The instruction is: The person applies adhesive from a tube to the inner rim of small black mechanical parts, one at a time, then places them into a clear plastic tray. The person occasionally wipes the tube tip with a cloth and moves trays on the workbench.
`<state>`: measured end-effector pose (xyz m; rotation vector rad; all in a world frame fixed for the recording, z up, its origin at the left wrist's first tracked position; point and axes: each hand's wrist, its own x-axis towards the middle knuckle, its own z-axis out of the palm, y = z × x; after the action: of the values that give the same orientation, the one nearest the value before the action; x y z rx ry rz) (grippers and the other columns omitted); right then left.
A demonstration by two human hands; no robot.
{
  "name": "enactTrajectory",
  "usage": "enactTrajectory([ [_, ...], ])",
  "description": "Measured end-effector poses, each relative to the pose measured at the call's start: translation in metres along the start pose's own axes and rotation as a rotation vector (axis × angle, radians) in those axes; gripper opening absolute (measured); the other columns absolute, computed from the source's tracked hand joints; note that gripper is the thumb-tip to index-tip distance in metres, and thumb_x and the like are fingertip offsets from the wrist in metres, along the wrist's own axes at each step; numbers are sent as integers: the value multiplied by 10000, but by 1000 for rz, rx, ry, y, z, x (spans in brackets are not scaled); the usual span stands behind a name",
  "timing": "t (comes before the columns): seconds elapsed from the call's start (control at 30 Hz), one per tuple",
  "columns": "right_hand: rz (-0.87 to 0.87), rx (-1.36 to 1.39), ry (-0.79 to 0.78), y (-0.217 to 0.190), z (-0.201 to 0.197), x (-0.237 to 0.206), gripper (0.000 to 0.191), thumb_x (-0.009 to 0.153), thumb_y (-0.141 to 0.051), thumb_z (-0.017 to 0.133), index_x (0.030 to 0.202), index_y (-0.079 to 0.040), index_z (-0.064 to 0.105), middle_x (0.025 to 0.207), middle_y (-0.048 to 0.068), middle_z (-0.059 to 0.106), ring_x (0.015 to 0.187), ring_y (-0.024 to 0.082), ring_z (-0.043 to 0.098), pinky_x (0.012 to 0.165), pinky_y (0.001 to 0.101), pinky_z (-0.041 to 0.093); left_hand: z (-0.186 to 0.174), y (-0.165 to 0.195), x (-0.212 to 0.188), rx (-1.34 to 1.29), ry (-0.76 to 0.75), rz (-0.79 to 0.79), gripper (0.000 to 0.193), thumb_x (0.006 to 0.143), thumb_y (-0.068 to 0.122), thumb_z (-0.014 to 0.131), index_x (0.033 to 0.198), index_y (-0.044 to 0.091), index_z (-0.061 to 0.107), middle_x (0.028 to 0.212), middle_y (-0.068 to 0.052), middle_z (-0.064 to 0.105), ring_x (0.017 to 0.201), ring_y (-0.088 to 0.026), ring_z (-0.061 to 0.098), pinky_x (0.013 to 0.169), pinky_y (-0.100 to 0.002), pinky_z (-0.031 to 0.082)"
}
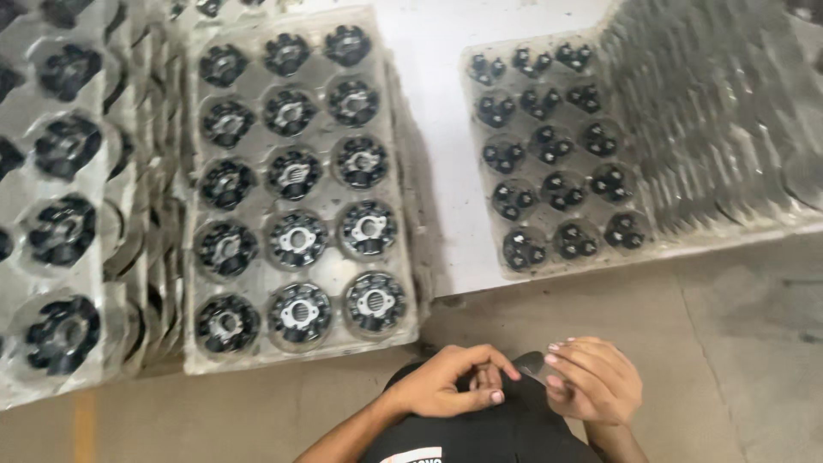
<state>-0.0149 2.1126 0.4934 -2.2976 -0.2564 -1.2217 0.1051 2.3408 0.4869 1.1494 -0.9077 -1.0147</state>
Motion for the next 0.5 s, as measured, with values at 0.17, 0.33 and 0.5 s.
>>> enactTrajectory([
  [0.17,-36,-344,62,47,-189,-88,132,930,-95,615,923,25,667,884,139,708,832,277,726,761,405,633,73,-131,99,137,103,-142,251,976,164,727,1201,69,670,839,39,654,747,-31,572,671,-229,483],
  [0.33,-184,-561,369,86,-343,-144,140,938,-105,612,934,26,663,903,142,708,850,284,725,773,407,628,141,-273,186,382,279,-275,251,893,191,748,1118,88,704,791,-12,661,683,-93,605,633,-278,506],
  [0.5,-261,-704,472,93,-462,-166,149,946,-115,610,945,26,659,922,144,709,867,291,723,784,409,623,212,-334,245,671,172,-514,284,839,279,755,1094,158,726,813,-38,741,718,-158,704,684,-339,556],
])
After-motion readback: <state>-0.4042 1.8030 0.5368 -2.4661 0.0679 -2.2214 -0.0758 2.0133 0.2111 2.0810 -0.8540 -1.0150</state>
